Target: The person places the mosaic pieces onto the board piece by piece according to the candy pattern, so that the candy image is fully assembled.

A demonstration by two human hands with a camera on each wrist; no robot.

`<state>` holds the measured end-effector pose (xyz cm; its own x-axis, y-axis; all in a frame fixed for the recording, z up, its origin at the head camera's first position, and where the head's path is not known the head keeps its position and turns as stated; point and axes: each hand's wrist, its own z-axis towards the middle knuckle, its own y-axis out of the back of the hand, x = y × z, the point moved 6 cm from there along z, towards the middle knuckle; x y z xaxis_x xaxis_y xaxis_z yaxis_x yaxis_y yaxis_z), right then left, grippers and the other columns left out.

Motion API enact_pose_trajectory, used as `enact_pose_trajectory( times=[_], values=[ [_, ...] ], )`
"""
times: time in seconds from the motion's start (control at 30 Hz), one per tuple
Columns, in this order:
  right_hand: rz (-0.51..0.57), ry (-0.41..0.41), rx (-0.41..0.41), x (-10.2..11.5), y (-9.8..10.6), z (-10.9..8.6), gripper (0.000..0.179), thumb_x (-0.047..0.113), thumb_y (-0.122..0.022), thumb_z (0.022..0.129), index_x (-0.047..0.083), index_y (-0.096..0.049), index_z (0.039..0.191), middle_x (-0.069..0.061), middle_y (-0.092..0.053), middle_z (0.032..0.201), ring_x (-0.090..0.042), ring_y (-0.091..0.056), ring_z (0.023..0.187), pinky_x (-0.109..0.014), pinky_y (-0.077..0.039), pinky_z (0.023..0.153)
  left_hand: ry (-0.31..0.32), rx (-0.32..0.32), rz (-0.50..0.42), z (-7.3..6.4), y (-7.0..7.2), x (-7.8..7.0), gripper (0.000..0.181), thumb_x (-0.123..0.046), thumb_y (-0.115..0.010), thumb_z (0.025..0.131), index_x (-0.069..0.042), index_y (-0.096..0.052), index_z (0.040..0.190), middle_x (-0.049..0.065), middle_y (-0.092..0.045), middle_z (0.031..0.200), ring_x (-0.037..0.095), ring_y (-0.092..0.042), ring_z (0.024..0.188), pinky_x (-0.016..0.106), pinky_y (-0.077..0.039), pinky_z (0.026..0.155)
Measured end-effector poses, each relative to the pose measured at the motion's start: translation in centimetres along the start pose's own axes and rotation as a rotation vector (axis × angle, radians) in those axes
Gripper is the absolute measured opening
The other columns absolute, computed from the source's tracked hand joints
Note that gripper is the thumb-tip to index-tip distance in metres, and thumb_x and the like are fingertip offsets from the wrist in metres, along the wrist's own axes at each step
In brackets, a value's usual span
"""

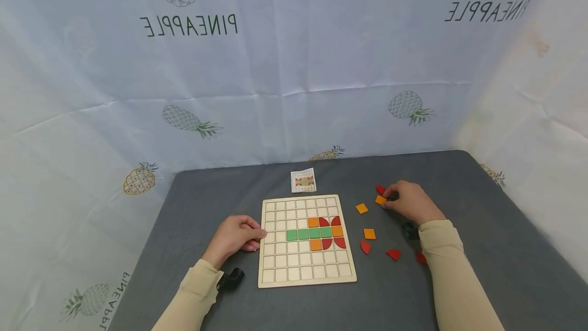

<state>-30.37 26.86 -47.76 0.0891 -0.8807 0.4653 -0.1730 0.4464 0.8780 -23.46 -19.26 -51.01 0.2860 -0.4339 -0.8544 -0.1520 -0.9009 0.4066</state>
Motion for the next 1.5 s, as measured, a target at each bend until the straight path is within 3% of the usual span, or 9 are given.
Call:
enact_pose_trajectory(
  times=[0.6, 0.97, 1.2, 1.5],
  values=[
    [0.002, -0.002, 0.008, 0.3, -0.1, -0.1, 0.026, 0.019, -0.083, 0.094, 0.002, -0.079, 0.114, -0.024, -0.072, 0.123, -0.039, -0.066, 0.107, -0.056, -0.061, 0.09, 0.001, 0.0, 0.014, 0.2, 0.1, 0.0, 0.022, -0.019, -0.091, 0.089, -0.007, -0.076, 0.099, 0.008, -0.077, 0.079, 0.016, -0.074, 0.067, 0.032, -0.066, 0.063],
    [0.001, 0.015, 0.009, 1.1, -0.2, 0.0, 0.024, 0.021, -0.083, 0.095, 0.004, -0.081, 0.112, -0.018, -0.075, 0.115, -0.033, -0.068, 0.101, -0.053, -0.062, 0.089, -0.004, 0.001, 0.012, 0.3, 0.0, 0.1, 0.02, -0.017, -0.09, 0.089, -0.006, -0.076, 0.099, 0.008, -0.077, 0.08, 0.015, -0.075, 0.067, 0.032, -0.066, 0.063],
    [-0.016, 0.111, 0.004, 5.7, -1.7, -0.1, 0.02, 0.022, -0.085, 0.095, 0.009, -0.082, 0.11, -0.011, -0.075, 0.111, -0.027, -0.068, 0.098, -0.051, -0.063, 0.09, -0.003, -0.002, 0.005, 0.2, 0.0, 0.0, 0.022, -0.018, -0.091, 0.089, -0.006, -0.076, 0.099, 0.008, -0.077, 0.079, 0.015, -0.075, 0.067, 0.032, -0.066, 0.064],
    [0.027, 0.242, 0.038, 14.2, -5.2, 0.3, 0.011, 0.02, -0.087, 0.092, 0.016, -0.084, 0.101, 0.0, -0.072, 0.1, -0.015, -0.061, 0.083, -0.032, -0.058, 0.075, -0.002, -0.009, 0.002, 0.3, 0.1, 0.1, 0.022, -0.018, -0.091, 0.088, -0.006, -0.076, 0.098, 0.009, -0.077, 0.079, 0.016, -0.075, 0.066, 0.032, -0.066, 0.063]
  ],
)
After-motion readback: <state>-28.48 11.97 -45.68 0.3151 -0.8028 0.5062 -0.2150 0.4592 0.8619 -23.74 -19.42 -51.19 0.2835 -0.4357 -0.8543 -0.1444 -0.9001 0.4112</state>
